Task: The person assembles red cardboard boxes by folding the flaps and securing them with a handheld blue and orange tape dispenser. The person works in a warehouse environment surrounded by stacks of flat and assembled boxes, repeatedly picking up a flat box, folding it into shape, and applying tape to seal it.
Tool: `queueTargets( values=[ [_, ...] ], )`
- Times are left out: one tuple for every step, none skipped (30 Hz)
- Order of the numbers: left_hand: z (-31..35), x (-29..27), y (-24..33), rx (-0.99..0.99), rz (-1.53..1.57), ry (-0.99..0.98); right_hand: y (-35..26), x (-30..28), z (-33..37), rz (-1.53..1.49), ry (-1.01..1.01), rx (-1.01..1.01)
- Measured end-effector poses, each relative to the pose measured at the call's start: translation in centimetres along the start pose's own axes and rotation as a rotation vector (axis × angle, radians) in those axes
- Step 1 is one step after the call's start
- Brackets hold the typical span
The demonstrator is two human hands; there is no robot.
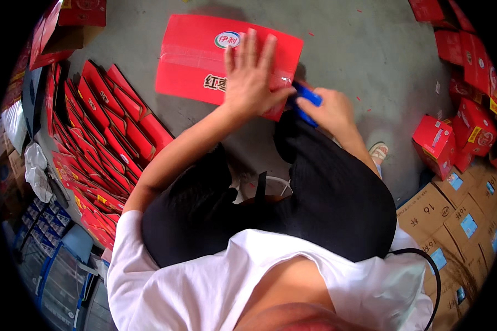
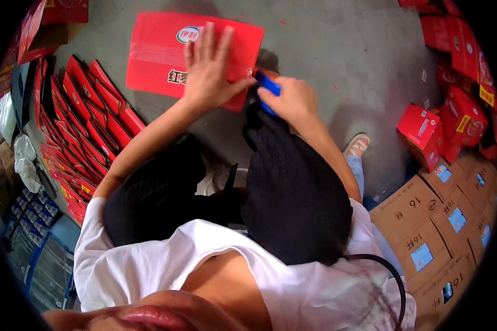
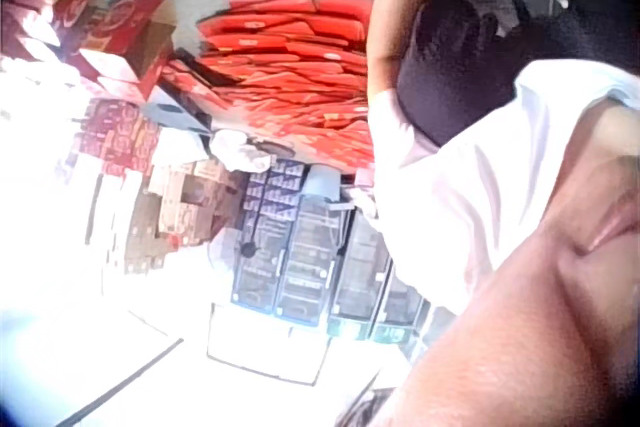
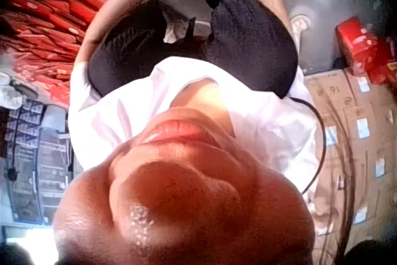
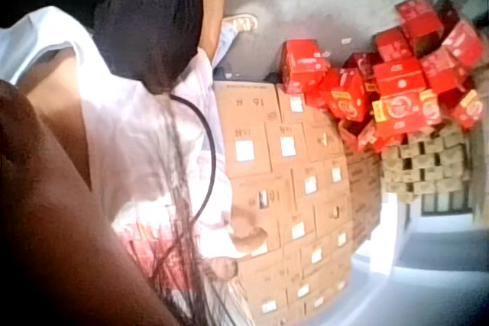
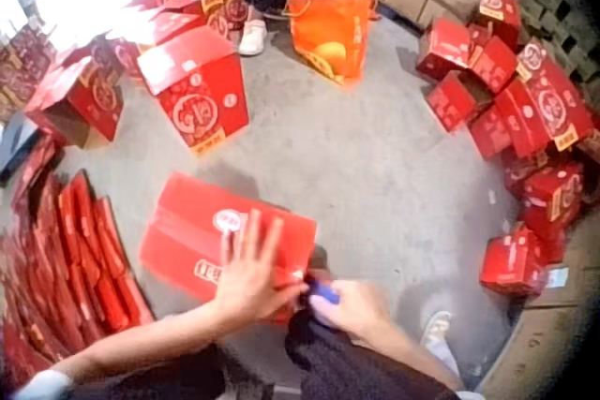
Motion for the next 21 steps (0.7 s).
queueTargets(
  values=[
    [0.1, -0.6, -1.7, -0.132, -0.05, 0.104, 0.0, -1.1, 0.0, -0.096, 0.0, -0.006],
    [0.4, -1.5, -4.4, -0.25, -0.09, 0.2, 0.2, -2.4, 0.5, -0.192, 0.006, 0.008],
    [1.5, -1.9, -8.8, -0.33, -0.095, 0.269, 0.8, -2.6, 0.0, -0.132, 0.024, -0.045],
    [2.0, -2.6, -13.3, -0.406, -0.096, 0.355, 0.3, -2.8, -0.2, -0.24, 0.039, -0.085],
    [2.3, -4.0, -15.4, -0.445, -0.063, 0.312, -0.5, -2.8, -0.3, -0.348, 0.049, -0.13],
    [3.0, -5.5, -16.9, -0.493, -0.035, 0.266, -1.6, -2.9, 0.0, -0.457, 0.05, -0.179],
    [3.6, -7.2, -19.2, -0.587, 0.097, 0.236, -3.8, -4.2, 0.3, -0.434, 0.069, -0.268],
    [4.3, -8.4, -21.1, -0.68, 0.233, 0.21, -5.1, -4.6, 0.7, -0.486, 0.052, -0.302],
    [4.0, -9.7, -19.5, -0.787, 0.853, 0.251, -6.1, -5.2, 0.8, -0.531, 0.053, -0.339],
    [4.7, -9.7, -21.5, -0.683, 1.056, 0.379, -7.4, -6.0, 0.6, -0.569, 0.047, -0.394],
    [5.9, -10.0, -23.4, -0.694, 1.136, 0.377, -8.6, -5.3, -0.3, -0.607, 0.124, -0.537],
    [6.3, -9.9, -23.8, -0.7, 1.23, 0.354, -9.4, -4.9, -1.1, -0.547, 0.131, -0.607],
    [7.8, -9.7, -25.1, -0.712, 1.195, 0.298, -10.9, -4.6, -1.7, -0.47, 0.062, -0.629],
    [8.3, -10.1, -23.9, -0.65, 1.294, 0.288, -11.9, -4.2, -2.4, -0.382, 0.011, -0.627],
    [9.0, -10.8, -22.7, -0.594, 1.387, 0.281, -12.7, -3.0, -3.0, -0.522, -0.029, -0.715],
    [9.4, -12.8, -20.0, -0.662, 1.459, 0.249, -13.0, -2.1, -3.9, -0.631, -0.052, -0.817],
    [11.4, -12.8, -21.4, -0.722, 1.521, 0.276, -13.5, -1.2, -4.3, -0.648, -0.16, -0.797],
    [11.0, -14.8, -17.4, -0.695, 1.386, 0.223, -13.5, -1.3, -4.2, -0.643, -0.171, -0.769],
    [12.2, -13.9, -17.2, -0.414, 1.241, 0.149, -13.1, -2.7, -3.4, -0.564, -0.134, -0.769],
    [13.6, -12.1, -18.5, -0.503, 1.083, 0.131, -13.7, -5.1, -2.1, -0.529, -0.132, -0.785],
    [13.6, -13.2, -15.5, -0.702, 1.099, 0.091, -12.8, -6.8, -0.8, -0.503, -0.096, -0.664]
  ],
)
Point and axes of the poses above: each hand's wrist, its own z-axis away from the middle knuckle, its own x-axis out of the palm, y = z × x, the point moved 1 cm from there along -z, towards the middle knuckle, and after that the axes turned 6 degrees about -y, right-handed, at the moved point
